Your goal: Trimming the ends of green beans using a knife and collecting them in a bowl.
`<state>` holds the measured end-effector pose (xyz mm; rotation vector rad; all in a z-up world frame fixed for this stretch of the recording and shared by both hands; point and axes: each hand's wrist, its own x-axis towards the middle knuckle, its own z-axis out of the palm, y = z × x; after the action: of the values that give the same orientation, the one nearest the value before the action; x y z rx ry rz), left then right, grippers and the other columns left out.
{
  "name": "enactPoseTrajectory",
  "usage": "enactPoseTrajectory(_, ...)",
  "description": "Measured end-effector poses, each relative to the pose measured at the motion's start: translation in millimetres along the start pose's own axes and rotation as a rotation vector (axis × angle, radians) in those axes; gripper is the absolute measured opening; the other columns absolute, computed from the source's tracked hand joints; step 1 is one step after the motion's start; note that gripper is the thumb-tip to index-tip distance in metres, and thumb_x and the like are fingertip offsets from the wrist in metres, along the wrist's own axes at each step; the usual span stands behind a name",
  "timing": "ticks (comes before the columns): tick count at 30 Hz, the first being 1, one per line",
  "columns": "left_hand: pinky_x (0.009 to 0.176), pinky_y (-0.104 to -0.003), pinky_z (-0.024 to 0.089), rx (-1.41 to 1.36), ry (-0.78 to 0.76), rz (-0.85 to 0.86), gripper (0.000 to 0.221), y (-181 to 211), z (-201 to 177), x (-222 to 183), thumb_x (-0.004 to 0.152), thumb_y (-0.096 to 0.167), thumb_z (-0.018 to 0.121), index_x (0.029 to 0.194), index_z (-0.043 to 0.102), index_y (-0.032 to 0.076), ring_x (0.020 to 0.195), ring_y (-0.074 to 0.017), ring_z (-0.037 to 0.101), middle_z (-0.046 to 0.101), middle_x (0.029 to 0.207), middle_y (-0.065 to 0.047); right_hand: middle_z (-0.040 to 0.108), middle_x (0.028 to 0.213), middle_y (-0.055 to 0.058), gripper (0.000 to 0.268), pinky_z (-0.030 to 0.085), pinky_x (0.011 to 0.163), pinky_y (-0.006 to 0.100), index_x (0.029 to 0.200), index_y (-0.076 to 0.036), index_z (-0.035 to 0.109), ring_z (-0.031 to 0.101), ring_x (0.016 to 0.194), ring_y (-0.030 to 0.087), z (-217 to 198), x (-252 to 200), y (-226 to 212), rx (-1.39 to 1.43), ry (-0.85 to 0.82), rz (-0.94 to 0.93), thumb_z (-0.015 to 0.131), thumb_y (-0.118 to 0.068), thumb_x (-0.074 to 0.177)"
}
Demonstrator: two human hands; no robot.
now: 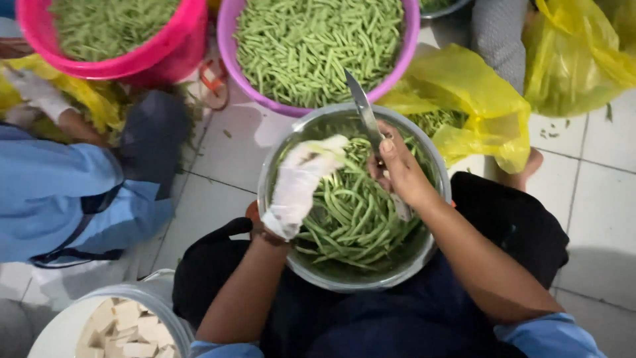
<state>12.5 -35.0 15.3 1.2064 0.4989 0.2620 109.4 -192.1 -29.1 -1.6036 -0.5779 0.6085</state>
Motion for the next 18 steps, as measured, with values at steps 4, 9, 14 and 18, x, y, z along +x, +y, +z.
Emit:
enactPoseTrajectory(4,0.083,-0.044,0.063,-0.253,0.237,-0.051,0.02,-6,-3,9,0.08,-0.006,0.077,0.097,0.067,-0.002,0.087,-0.0372,0.075,0.07,0.098,-0.02,0.051,0.063,0.009,0.066,0.035,0.032,0.022,0.152,-0.001,0.022,0.042,0.038,0.012,11,-8,-9,0.143,-0.101,-0.095,0.024,-0.047,0.104)
enactPoseTrajectory(9,0.082,-0.038,0.065,-0.163,0.254,-0.016,0.017,-26,6,6,0.08,-0.007,0.075,0.096,0.072,0.0,0.083,-0.0286,0.076,0.075,0.104,-0.019,0.054,0.067,0.01,0.058,0.038,0.036,0.021,0.15,-0.005,0.026,0.045,0.042,0.012,27,-17,2,0.152,-0.059,-0.132,0.026,-0.041,0.105)
enactPoseTrajectory(14,0.087,-0.042,0.063,-0.212,0.175,0.154,0.024,-54,13,-2,0.074,-0.012,0.08,0.092,0.068,-0.001,0.099,-0.0253,0.072,0.075,0.106,-0.022,0.048,0.054,0.004,0.056,0.033,0.032,0.021,0.114,-0.007,0.052,0.041,0.036,0.011,28,-3,22,0.139,0.009,-0.092,0.022,-0.053,0.104)
enactPoseTrajectory(18,0.088,-0.04,0.063,-0.173,0.124,0.107,0.023,-23,24,-6,0.075,-0.009,0.08,0.093,0.069,0.0,0.098,-0.027,0.073,0.075,0.103,-0.022,0.046,0.058,0.005,0.064,0.031,0.027,0.023,0.116,-0.004,0.049,0.037,0.035,0.012,21,3,6,0.375,0.126,0.255,0.028,-0.063,0.101)
